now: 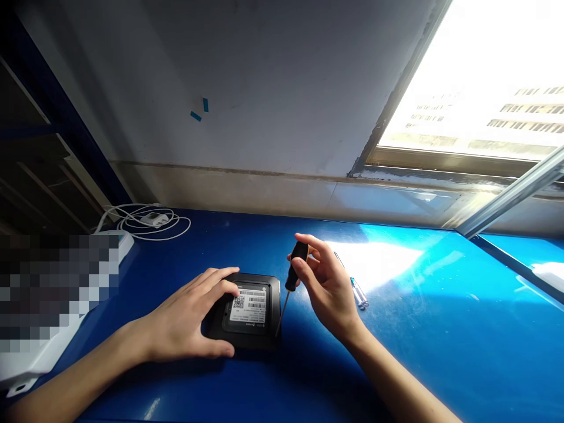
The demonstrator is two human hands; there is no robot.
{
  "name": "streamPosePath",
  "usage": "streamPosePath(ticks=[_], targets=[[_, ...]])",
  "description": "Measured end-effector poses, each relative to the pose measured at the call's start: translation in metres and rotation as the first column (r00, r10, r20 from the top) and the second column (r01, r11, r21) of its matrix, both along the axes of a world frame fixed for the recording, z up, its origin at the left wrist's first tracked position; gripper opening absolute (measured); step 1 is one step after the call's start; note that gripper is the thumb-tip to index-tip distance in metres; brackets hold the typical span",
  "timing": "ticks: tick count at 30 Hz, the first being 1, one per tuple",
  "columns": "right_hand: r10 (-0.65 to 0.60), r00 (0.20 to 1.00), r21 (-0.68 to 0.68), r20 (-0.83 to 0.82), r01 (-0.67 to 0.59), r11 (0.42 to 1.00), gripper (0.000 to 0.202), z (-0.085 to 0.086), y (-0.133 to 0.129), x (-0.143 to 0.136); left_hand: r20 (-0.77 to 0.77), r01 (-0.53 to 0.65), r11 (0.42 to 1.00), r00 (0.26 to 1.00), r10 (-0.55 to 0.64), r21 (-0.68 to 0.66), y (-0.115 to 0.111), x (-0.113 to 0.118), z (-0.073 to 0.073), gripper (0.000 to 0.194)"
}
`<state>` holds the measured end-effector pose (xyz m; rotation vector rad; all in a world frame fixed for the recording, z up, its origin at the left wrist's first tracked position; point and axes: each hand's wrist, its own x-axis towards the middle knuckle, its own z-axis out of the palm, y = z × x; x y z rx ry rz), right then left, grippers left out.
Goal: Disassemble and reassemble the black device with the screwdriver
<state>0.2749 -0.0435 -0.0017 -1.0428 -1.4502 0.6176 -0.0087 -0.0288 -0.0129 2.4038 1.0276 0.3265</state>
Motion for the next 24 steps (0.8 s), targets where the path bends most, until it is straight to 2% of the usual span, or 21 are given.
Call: streamPosePath(ticks=[9, 16, 24], targets=[[-0.026, 0.999, 0.035, -0.027, 0.027, 0.999, 0.033, 0.0029, -0.0003, -0.0028, -0.042, 0.002, 1.0, 0.999, -0.003, -0.011, -0.0008, 0.0009, 0.004, 0.073], [-0.058, 0.998, 0.059, -0.04, 0.06, 0.996, 0.032, -0.0025, -0.0001, 0.0003, -0.034, 0.001, 1.0, 0.999, -0.002, -0.017, 0.0, 0.0014, 0.0039, 0.073], [0.021, 0.999, 0.067, -0.028, -0.019, 0.998, 0.03, -0.0001, 0.0, -0.0002, -0.063, 0.004, 1.0, 0.998, -0.006, -0.021, -0.0007, 0.0016, 0.0058, 0.074]])
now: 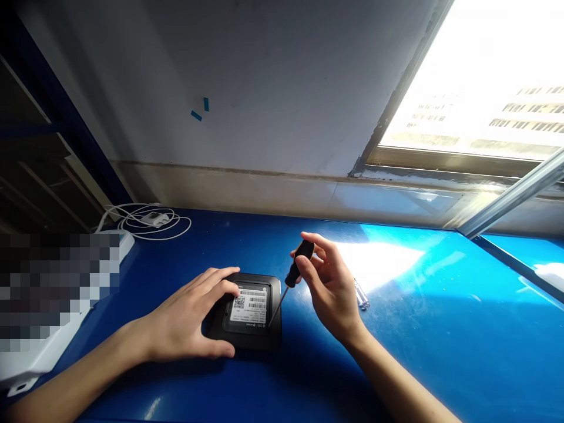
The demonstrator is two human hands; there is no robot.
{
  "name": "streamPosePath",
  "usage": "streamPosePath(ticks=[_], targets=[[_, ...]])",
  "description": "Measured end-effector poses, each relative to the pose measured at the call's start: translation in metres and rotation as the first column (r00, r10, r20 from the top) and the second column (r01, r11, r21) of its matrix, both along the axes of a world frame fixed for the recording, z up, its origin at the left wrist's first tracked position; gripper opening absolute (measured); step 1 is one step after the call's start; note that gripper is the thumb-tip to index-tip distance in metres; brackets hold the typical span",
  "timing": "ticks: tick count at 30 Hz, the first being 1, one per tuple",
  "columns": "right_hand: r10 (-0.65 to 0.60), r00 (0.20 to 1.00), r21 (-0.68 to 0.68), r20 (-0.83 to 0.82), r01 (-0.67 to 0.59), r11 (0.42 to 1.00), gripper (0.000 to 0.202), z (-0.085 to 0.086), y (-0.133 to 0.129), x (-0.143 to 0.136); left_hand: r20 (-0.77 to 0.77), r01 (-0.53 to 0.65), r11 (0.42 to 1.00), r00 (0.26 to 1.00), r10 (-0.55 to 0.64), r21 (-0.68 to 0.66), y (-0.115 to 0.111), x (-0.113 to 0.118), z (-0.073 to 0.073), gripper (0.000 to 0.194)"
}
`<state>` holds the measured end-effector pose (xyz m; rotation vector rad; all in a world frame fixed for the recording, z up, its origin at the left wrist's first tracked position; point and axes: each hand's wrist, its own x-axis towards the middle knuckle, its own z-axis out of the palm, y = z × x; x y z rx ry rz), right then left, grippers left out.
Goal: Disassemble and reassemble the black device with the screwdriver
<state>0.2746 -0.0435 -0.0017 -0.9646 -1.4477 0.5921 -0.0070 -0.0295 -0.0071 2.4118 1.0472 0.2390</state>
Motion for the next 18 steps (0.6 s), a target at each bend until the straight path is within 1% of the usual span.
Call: streamPosePath(ticks=[6, 13, 18], targets=[[0.035, 0.999, 0.027, 0.027, -0.036, 0.999, 0.026, 0.0052, -0.002, 0.0, -0.005, -0.002, 1.0, 1.0, 0.003, 0.017, 0.0017, 0.0004, -0.0021, 0.074], [0.021, 0.998, 0.053, 0.055, -0.024, 0.998, 0.028, 0.0025, -0.0022, 0.0009, 0.003, 0.0, 1.0, 1.0, 0.0, 0.014, 0.0011, -0.0009, -0.0033, 0.073], [0.043, 0.997, 0.041, 0.062, -0.045, 0.998, 0.027, 0.0042, -0.0031, 0.0013, -0.012, 0.0, 1.0, 1.0, 0.001, 0.01, 0.001, 0.0, -0.0014, 0.073]])
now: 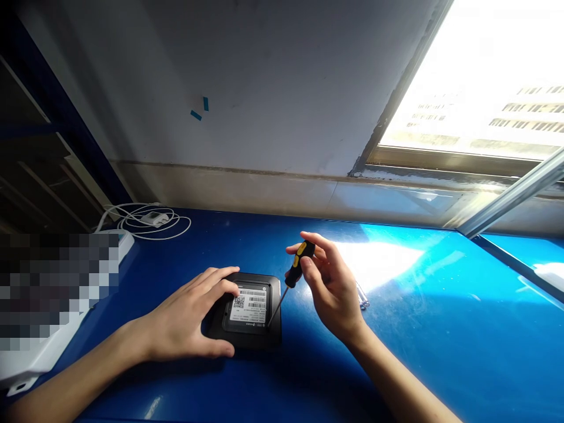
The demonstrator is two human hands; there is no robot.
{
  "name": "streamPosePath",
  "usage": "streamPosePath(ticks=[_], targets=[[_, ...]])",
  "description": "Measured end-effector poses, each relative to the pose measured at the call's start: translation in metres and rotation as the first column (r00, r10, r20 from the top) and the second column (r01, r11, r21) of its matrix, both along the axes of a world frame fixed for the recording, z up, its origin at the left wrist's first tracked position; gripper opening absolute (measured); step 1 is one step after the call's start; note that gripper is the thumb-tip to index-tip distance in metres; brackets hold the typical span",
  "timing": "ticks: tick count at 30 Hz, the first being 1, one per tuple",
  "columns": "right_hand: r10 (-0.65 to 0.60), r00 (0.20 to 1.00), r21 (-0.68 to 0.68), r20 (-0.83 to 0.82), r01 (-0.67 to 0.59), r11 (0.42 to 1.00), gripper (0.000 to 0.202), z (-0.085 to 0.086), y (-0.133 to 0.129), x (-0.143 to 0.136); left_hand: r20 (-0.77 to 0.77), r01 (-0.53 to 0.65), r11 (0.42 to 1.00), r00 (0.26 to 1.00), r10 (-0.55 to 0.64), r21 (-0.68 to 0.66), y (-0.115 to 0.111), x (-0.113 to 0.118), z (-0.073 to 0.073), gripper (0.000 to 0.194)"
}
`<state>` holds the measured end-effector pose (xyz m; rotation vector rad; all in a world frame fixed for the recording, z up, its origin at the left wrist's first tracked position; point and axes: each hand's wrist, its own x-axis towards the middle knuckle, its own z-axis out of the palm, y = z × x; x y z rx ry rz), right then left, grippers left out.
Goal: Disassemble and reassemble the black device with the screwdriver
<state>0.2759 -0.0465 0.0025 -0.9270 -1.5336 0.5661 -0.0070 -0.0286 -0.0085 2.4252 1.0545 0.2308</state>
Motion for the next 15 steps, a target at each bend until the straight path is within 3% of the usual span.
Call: streamPosePath(ticks=[10, 15], targets=[[0.084, 0.993, -0.057, -0.086, -0.089, 0.994, 0.02, -0.0017, -0.0029, -0.0009, -0.009, -0.009, 1.0, 1.0, 0.009, -0.011, -0.0005, 0.0013, 0.0021, 0.074], [0.027, 0.998, -0.027, -0.058, -0.028, 0.999, 0.019, -0.0014, -0.0018, -0.0005, -0.005, -0.003, 1.0, 1.0, 0.003, -0.006, -0.0015, 0.0009, 0.0014, 0.073]])
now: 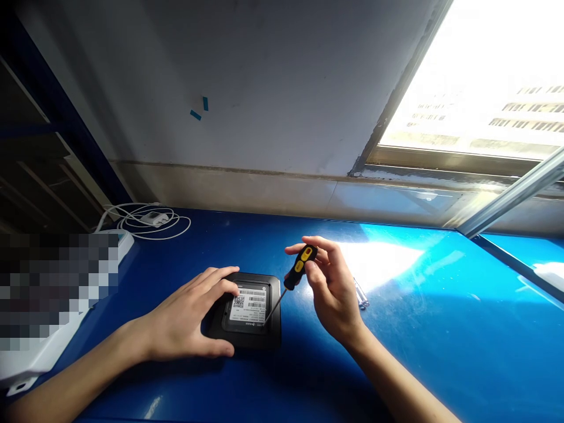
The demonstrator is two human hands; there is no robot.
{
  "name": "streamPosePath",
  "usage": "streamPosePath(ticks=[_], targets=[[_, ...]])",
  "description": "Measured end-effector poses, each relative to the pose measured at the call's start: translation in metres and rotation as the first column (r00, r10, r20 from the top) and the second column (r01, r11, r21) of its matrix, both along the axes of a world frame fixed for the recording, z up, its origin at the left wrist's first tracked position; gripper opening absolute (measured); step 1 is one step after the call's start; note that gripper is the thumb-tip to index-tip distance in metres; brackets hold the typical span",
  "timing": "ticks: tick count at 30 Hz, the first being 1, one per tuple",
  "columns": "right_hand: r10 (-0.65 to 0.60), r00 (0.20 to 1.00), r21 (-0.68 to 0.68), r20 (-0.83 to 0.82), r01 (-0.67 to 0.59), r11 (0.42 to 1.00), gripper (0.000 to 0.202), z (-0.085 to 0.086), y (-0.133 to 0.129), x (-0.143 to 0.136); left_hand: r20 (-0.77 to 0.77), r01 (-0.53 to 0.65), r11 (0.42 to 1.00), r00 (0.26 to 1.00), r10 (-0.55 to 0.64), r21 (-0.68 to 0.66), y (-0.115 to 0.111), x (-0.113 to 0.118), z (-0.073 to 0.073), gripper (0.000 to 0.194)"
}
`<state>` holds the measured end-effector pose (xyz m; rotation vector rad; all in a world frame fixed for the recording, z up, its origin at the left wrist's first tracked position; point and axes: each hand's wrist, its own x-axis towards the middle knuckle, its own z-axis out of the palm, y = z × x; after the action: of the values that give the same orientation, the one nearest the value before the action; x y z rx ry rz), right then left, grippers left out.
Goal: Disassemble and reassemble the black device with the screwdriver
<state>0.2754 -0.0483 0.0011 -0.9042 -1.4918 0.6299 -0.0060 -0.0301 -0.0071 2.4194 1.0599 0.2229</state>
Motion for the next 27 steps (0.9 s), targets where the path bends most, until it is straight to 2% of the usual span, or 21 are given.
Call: streamPosePath(ticks=[5, 9, 12, 16, 20, 22, 27], targets=[[-0.076, 0.996, 0.043, 0.038, 0.074, 0.996, 0.019, -0.0006, 0.0014, 0.0015, 0.01, 0.013, 1.0, 1.0, -0.013, 0.012, 0.0009, 0.0005, -0.0011, 0.073], [-0.06, 0.996, 0.055, 0.062, 0.057, 0.997, 0.021, -0.0003, 0.0009, 0.0014, 0.034, 0.016, 1.0, 0.999, -0.017, 0.025, 0.0013, -0.0002, -0.0024, 0.072], [-0.031, 0.999, 0.046, 0.031, 0.029, 0.999, 0.022, 0.0015, 0.0003, 0.0014, 0.05, 0.013, 1.0, 0.999, -0.015, 0.027, 0.0012, -0.0013, -0.004, 0.072], [-0.077, 0.997, 0.037, -0.015, 0.077, 0.996, 0.018, 0.0044, -0.0013, 0.0019, 0.047, 0.008, 1.0, 0.999, -0.009, 0.02, 0.0014, -0.002, -0.0051, 0.073], [0.008, 0.997, -0.077, -0.08, -0.014, 0.997, 0.024, 0.0043, -0.0023, 0.0016, 0.043, 0.004, 1.0, 0.999, -0.005, 0.024, 0.0011, -0.0017, -0.0034, 0.073], [0.029, 0.993, -0.071, -0.111, -0.037, 0.997, 0.024, 0.0034, -0.0019, 0.0007, 0.036, 0.001, 1.0, 0.999, -0.002, 0.017, 0.0007, -0.0014, -0.0021, 0.072], [-0.096, 0.994, -0.008, -0.047, 0.096, 0.995, 0.019, 0.0023, -0.0008, 0.0004, 0.016, 0.007, 1.0, 1.0, -0.007, 0.0, 0.0, -0.0011, -0.0012, 0.073]])
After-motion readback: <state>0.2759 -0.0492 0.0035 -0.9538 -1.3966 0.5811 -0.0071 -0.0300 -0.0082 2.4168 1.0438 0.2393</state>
